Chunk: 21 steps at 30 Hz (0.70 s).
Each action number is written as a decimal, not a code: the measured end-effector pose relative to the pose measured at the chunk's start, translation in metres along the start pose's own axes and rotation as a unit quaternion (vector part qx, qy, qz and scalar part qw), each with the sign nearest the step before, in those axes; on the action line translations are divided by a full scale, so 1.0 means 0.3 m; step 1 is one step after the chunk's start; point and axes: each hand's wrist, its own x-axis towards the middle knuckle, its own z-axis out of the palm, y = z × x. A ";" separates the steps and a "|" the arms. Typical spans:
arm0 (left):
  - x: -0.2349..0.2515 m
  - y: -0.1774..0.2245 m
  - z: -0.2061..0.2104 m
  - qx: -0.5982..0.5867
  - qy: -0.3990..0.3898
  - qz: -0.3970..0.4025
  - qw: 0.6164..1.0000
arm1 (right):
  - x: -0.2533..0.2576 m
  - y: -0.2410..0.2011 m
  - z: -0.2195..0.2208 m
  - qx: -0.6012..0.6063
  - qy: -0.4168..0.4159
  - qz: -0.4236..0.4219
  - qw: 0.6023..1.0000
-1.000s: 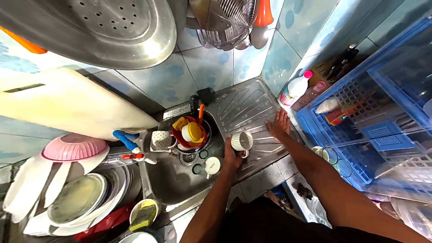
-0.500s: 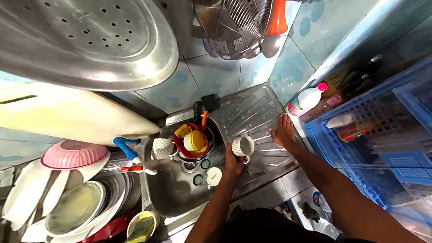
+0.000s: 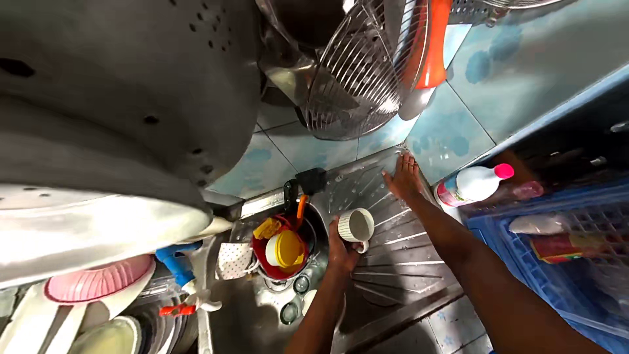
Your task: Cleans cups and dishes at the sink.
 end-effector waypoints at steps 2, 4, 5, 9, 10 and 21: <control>0.024 0.027 0.033 0.013 0.011 -0.003 1.000 | 0.100 -0.042 0.006 0.011 0.014 0.013 1.000; 0.046 0.053 0.064 0.035 0.018 0.003 0.999 | 0.134 -0.096 0.017 0.009 0.011 0.024 1.000; 0.056 0.059 0.084 0.043 0.016 0.003 0.999 | 0.114 -0.101 0.021 -0.001 0.013 0.004 1.000; 0.143 0.081 0.206 0.066 -0.024 0.020 0.997 | -0.007 -0.064 -0.015 0.011 -0.014 -0.144 0.989; 0.170 0.077 0.234 0.077 -0.028 0.027 0.996 | -0.016 -0.049 -0.016 0.016 -0.017 -0.133 0.991; 0.280 0.134 0.419 0.042 -0.034 0.036 0.998 | 0.042 0.030 -0.050 0.029 -0.023 -0.080 0.996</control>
